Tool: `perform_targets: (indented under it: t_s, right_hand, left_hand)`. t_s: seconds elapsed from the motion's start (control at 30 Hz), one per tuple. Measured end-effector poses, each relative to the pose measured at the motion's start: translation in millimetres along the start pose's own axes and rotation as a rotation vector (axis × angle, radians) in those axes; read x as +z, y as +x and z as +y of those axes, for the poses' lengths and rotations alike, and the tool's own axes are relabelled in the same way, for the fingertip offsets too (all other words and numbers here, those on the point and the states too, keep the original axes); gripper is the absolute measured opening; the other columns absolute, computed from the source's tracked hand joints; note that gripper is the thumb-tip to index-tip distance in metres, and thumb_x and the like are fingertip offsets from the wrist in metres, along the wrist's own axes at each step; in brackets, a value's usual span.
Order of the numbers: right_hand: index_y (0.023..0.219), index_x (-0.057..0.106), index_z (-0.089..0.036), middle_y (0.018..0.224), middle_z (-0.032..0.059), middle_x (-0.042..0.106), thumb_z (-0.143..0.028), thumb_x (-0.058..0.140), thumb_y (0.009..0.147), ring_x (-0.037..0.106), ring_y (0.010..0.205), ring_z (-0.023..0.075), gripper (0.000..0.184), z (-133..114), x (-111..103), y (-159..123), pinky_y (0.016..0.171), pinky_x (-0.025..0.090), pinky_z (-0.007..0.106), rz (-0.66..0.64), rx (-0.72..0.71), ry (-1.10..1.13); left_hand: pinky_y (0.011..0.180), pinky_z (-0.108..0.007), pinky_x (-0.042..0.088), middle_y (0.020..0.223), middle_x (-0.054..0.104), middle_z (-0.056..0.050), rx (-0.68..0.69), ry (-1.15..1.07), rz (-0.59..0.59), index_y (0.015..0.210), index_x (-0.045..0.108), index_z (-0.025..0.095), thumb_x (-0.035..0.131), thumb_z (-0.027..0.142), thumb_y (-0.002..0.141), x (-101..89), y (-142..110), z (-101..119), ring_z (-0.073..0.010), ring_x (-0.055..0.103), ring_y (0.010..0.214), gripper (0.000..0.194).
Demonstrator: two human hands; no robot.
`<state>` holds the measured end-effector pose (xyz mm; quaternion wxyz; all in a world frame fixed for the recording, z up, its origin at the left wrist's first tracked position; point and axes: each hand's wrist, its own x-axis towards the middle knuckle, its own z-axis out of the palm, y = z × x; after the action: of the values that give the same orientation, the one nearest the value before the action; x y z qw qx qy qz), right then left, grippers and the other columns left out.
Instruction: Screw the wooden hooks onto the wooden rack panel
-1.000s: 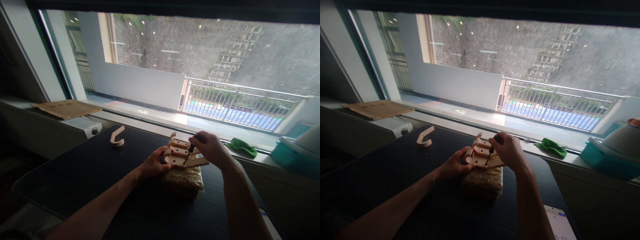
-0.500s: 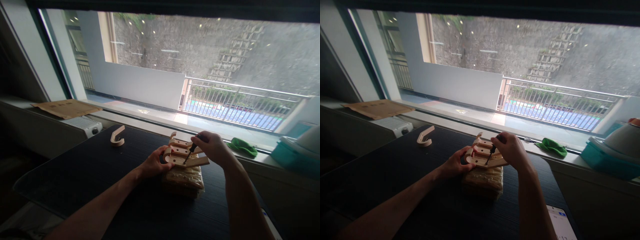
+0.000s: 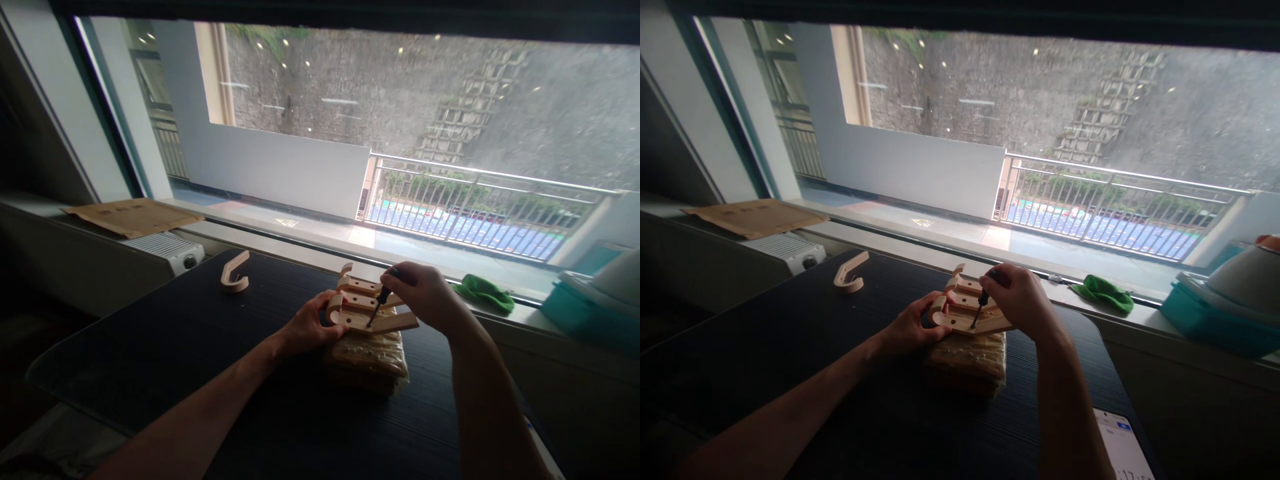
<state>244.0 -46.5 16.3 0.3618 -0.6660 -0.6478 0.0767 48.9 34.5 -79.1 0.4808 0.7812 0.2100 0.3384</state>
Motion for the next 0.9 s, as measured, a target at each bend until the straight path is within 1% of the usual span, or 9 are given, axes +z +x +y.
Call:
perform_targets:
  t_s: [0.1, 0.17, 0.3, 0.37, 0.5, 0.67, 0.73, 0.8, 0.9]
  right_hand:
    - [0.074, 0.065, -0.016, 0.056, 0.0000, 0.056, -0.047, 0.051, 0.074, 0.040, 0.049, 0.0088, 0.034, 4, 1, 2, 0.047, 0.032, 0.024, 0.037, 0.006, -0.044]
    - [0.074, 0.065, -0.016, 0.057, 0.0003, 0.057, -0.047, 0.051, 0.075, 0.041, 0.050, 0.0092, 0.034, 4, 1, 2, 0.047, 0.032, 0.024, 0.031, 0.003, -0.051]
    - [0.089, 0.065, -0.018, 0.065, 0.0018, 0.061, -0.043, 0.053, 0.074, 0.048, 0.055, 0.0111, 0.031, 0, -2, -2, 0.050, 0.036, 0.025, -0.021, 0.000, 0.018]
    - [0.093, 0.065, -0.019, 0.069, 0.0027, 0.063, -0.041, 0.054, 0.074, 0.051, 0.057, 0.0119, 0.032, -2, -3, -3, 0.052, 0.038, 0.025, -0.046, -0.006, 0.057]
    - [0.083, 0.066, -0.018, 0.067, 0.0028, 0.063, -0.041, 0.053, 0.074, 0.051, 0.057, 0.0118, 0.028, 0, -2, -2, 0.053, 0.039, 0.026, -0.044, -0.007, 0.052]
    - [0.075, 0.065, -0.016, 0.059, 0.0015, 0.059, -0.048, 0.051, 0.074, 0.044, 0.050, 0.0098, 0.034, 10, 2, 4, 0.049, 0.035, 0.025, 0.040, 0.034, -0.040]
    - [0.074, 0.064, -0.016, 0.058, 0.0014, 0.058, -0.049, 0.050, 0.074, 0.044, 0.050, 0.0100, 0.036, 11, 2, 4, 0.049, 0.035, 0.025, 0.051, 0.034, -0.057]
    - [0.078, 0.064, -0.017, 0.061, 0.0017, 0.060, -0.049, 0.051, 0.074, 0.046, 0.052, 0.0109, 0.035, 9, 2, 2, 0.050, 0.035, 0.025, 0.035, 0.021, -0.045]
    - [0.090, 0.063, -0.019, 0.067, 0.0020, 0.062, -0.046, 0.053, 0.074, 0.050, 0.056, 0.0117, 0.032, 3, -1, -2, 0.051, 0.036, 0.024, -0.020, 0.002, -0.012]
  left_hand:
    - [0.072, -0.024, 0.044, 0.089, 0.056, -0.002, 0.029, 0.006, 0.001, 0.101, 0.054, 0.016, 0.065, 0.023, 0.067, 0.2, 0, 1, -0.0128, 0.051, 0.078, 0.036]
    - [0.073, -0.024, 0.043, 0.088, 0.055, -0.002, 0.028, 0.006, 0.000, 0.101, 0.054, 0.016, 0.064, 0.024, 0.067, 0.2, 0, 2, -0.0132, 0.050, 0.079, 0.036]
    - [0.073, -0.024, 0.044, 0.089, 0.055, -0.002, 0.009, 0.004, -0.007, 0.101, 0.054, 0.017, 0.064, 0.024, 0.068, -0.6, 0, 2, -0.0135, 0.051, 0.080, 0.036]
    - [0.073, -0.024, 0.044, 0.089, 0.054, -0.002, 0.015, 0.005, -0.015, 0.101, 0.053, 0.017, 0.064, 0.024, 0.067, -1.1, 0, 2, -0.0133, 0.050, 0.079, 0.036]
    - [0.074, -0.025, 0.044, 0.089, 0.055, -0.002, 0.010, 0.021, -0.001, 0.101, 0.054, 0.017, 0.065, 0.023, 0.066, -1.5, 0, 1, -0.0139, 0.050, 0.080, 0.037]
    - [0.077, -0.026, 0.044, 0.093, 0.055, -0.002, 0.014, 0.042, 0.017, 0.102, 0.054, 0.018, 0.065, 0.021, 0.065, -1.0, 1, -2, -0.0155, 0.050, 0.085, 0.039]
    - [0.077, -0.025, 0.044, 0.094, 0.055, -0.003, 0.025, 0.036, 0.012, 0.101, 0.054, 0.017, 0.065, 0.021, 0.065, -0.8, 1, -1, -0.0151, 0.050, 0.084, 0.038]
    - [0.075, -0.024, 0.044, 0.092, 0.054, -0.002, 0.030, 0.018, -0.001, 0.101, 0.053, 0.017, 0.064, 0.021, 0.067, -0.7, 0, 0, -0.0140, 0.051, 0.082, 0.036]
    - [0.073, -0.024, 0.045, 0.089, 0.054, -0.001, 0.017, 0.006, -0.012, 0.100, 0.053, 0.017, 0.064, 0.022, 0.067, -0.8, 0, 3, -0.0130, 0.051, 0.079, 0.035]
